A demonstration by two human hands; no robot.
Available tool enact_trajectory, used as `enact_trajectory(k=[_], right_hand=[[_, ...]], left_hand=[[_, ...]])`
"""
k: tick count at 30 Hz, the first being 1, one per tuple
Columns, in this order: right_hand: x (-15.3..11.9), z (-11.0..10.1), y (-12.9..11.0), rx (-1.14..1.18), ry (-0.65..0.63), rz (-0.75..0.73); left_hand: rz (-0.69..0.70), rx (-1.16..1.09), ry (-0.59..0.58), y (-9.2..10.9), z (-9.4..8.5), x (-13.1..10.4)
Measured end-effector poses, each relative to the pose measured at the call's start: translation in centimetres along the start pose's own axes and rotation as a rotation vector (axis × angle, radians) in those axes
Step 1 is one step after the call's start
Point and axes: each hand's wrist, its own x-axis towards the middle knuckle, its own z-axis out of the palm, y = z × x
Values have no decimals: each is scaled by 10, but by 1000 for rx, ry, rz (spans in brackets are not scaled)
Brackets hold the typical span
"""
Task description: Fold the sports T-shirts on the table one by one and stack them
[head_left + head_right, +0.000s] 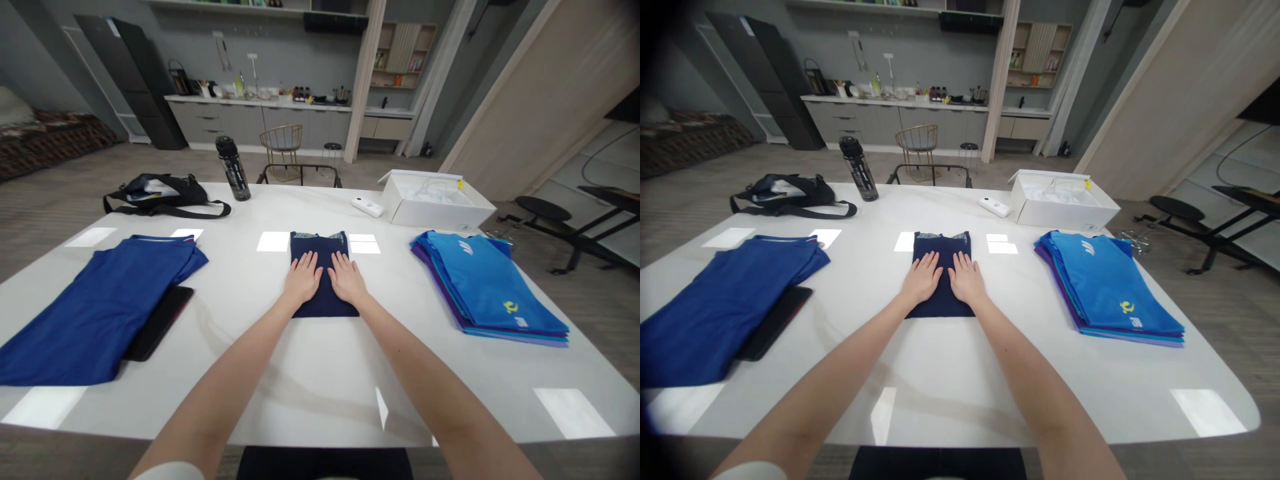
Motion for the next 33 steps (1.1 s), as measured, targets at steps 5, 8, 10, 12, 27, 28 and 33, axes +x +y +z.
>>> enact_trajectory(k=[5, 8, 10, 12, 27, 28, 33], right_hand=[[-13, -5, -7, -23, 76, 16], [-28, 0, -19, -1, 63, -126], [-39, 3, -24, 17, 35, -165], [-48, 3, -25, 19, 36, -139], [-108, -9, -27, -7, -47, -221], [-113, -9, -27, 1, -58, -235], [-132, -15, -15, 9, -74, -189]], left_hand=[[39, 70, 79, 16, -4, -15], [185, 72, 52, 22, -3, -30], [186, 56, 9, 23, -4, -38], [157, 57, -11, 22, -6, -44], [230, 145, -44, 17, -21, -103], [261, 137, -59, 17, -23, -106], [243, 111, -97, 8, -33, -127]])
